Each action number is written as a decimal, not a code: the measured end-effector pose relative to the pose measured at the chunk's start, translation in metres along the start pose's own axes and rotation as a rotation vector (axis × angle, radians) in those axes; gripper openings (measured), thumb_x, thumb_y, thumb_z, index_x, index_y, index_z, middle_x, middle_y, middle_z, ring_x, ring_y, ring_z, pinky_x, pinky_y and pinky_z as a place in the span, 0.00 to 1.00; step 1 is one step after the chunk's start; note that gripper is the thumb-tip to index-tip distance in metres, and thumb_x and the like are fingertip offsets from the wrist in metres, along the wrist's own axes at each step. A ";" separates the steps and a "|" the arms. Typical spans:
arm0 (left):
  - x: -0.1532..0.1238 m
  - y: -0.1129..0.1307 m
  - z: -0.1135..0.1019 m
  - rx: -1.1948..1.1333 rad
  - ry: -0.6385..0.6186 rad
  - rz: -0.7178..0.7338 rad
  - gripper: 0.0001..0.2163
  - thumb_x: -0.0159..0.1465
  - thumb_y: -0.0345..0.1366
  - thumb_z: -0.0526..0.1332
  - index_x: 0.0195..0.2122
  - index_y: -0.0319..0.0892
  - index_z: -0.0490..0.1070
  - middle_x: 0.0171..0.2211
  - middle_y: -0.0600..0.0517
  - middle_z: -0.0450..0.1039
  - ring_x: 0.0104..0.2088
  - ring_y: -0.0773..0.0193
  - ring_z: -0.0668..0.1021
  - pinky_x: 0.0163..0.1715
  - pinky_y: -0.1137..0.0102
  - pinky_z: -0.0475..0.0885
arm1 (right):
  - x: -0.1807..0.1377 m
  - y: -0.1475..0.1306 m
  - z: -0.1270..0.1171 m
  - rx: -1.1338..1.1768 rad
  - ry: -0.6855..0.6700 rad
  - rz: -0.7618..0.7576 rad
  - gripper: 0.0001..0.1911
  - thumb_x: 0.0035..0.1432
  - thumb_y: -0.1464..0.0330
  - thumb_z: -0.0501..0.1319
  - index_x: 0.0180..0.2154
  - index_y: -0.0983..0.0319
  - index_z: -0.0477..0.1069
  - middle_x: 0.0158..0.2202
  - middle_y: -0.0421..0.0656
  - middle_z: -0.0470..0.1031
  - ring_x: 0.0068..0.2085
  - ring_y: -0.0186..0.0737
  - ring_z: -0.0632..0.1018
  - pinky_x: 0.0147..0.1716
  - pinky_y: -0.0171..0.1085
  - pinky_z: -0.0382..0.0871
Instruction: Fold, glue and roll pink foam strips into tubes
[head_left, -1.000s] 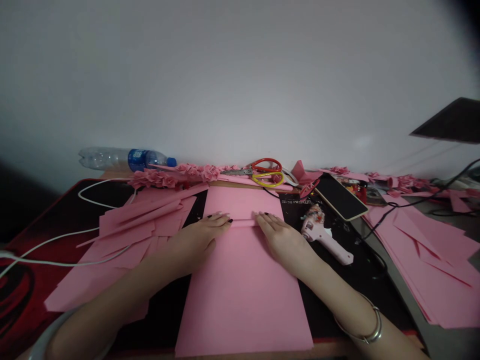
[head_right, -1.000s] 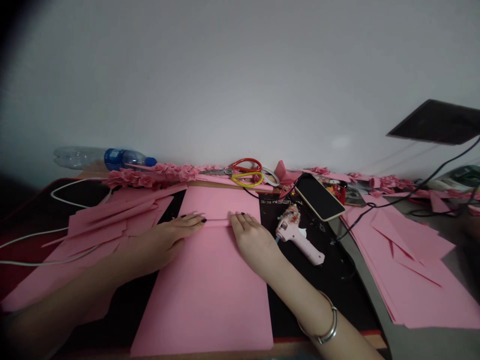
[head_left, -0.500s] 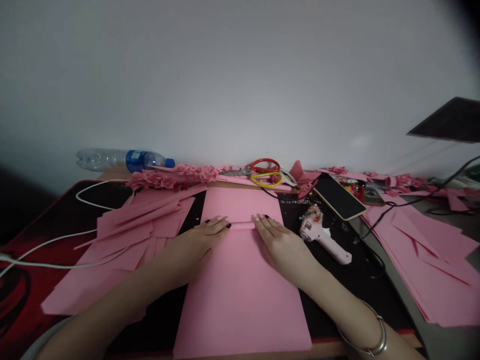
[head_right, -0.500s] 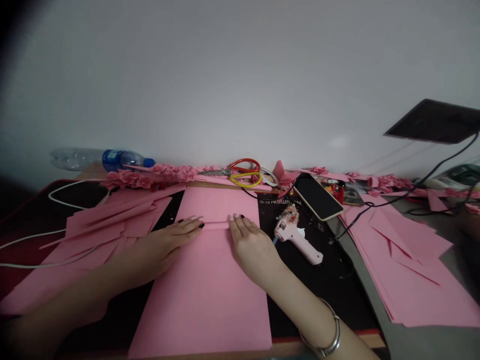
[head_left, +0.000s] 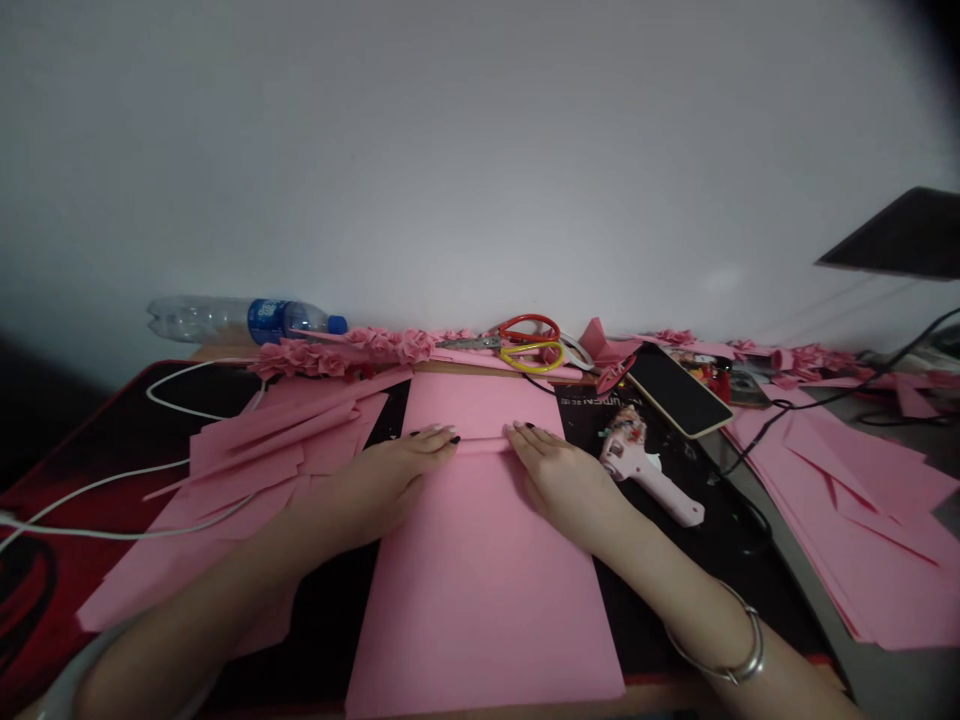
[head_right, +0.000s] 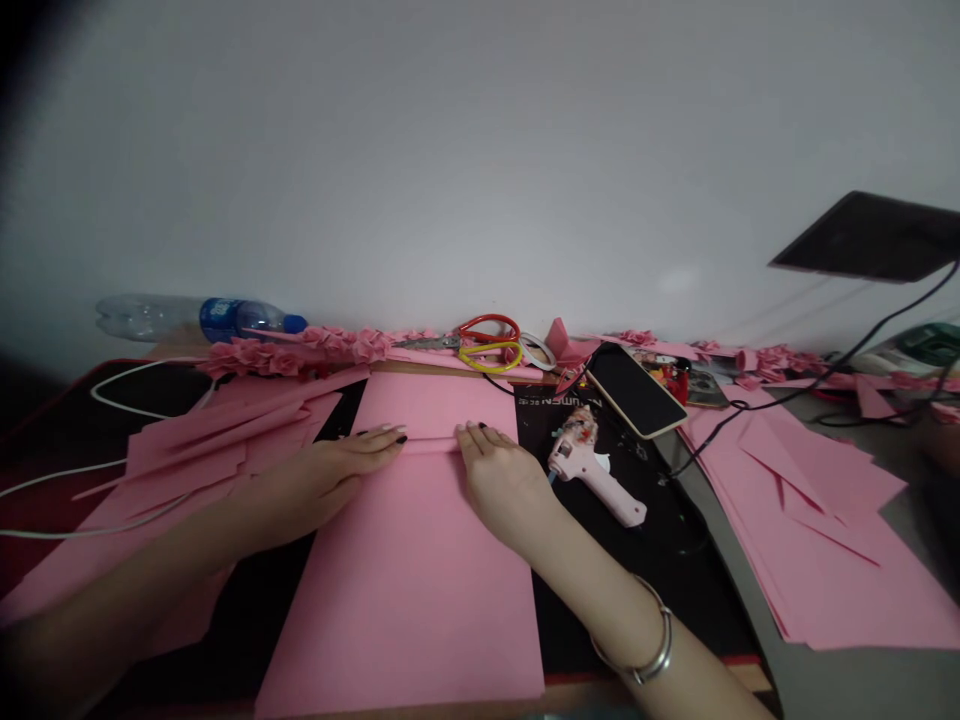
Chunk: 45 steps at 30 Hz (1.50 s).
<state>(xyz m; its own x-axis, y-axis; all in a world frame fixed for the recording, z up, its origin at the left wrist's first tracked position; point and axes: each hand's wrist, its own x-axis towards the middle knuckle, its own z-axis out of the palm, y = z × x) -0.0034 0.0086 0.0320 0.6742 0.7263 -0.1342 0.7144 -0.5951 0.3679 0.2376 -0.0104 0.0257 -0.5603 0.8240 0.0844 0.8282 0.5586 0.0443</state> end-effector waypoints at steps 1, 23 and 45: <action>0.003 -0.002 -0.002 -0.002 0.005 -0.010 0.25 0.62 0.23 0.46 0.61 0.35 0.61 0.63 0.46 0.57 0.63 0.62 0.60 0.63 0.64 0.55 | 0.004 0.001 0.000 0.001 -0.009 0.009 0.26 0.55 0.80 0.52 0.57 0.76 0.64 0.55 0.59 0.70 0.54 0.48 0.73 0.55 0.44 0.67; -0.009 -0.001 0.009 -0.067 0.013 0.015 0.26 0.62 0.24 0.46 0.63 0.35 0.57 0.65 0.46 0.52 0.65 0.58 0.57 0.64 0.60 0.55 | -0.009 -0.003 0.004 -0.004 -0.028 -0.005 0.32 0.54 0.79 0.51 0.61 0.78 0.57 0.60 0.61 0.62 0.60 0.52 0.67 0.58 0.47 0.64; -0.016 0.001 0.014 -0.051 0.055 0.018 0.31 0.58 0.23 0.47 0.64 0.47 0.55 0.65 0.54 0.51 0.65 0.61 0.57 0.63 0.61 0.55 | -0.011 -0.006 0.000 0.031 -0.015 -0.007 0.29 0.55 0.79 0.51 0.60 0.78 0.59 0.59 0.61 0.65 0.58 0.51 0.69 0.57 0.46 0.65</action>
<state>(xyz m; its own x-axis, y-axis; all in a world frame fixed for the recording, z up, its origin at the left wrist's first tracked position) -0.0110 -0.0090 0.0214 0.6745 0.7342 -0.0773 0.6910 -0.5910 0.4163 0.2389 -0.0232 0.0243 -0.5663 0.8213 0.0693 0.8237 0.5668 0.0135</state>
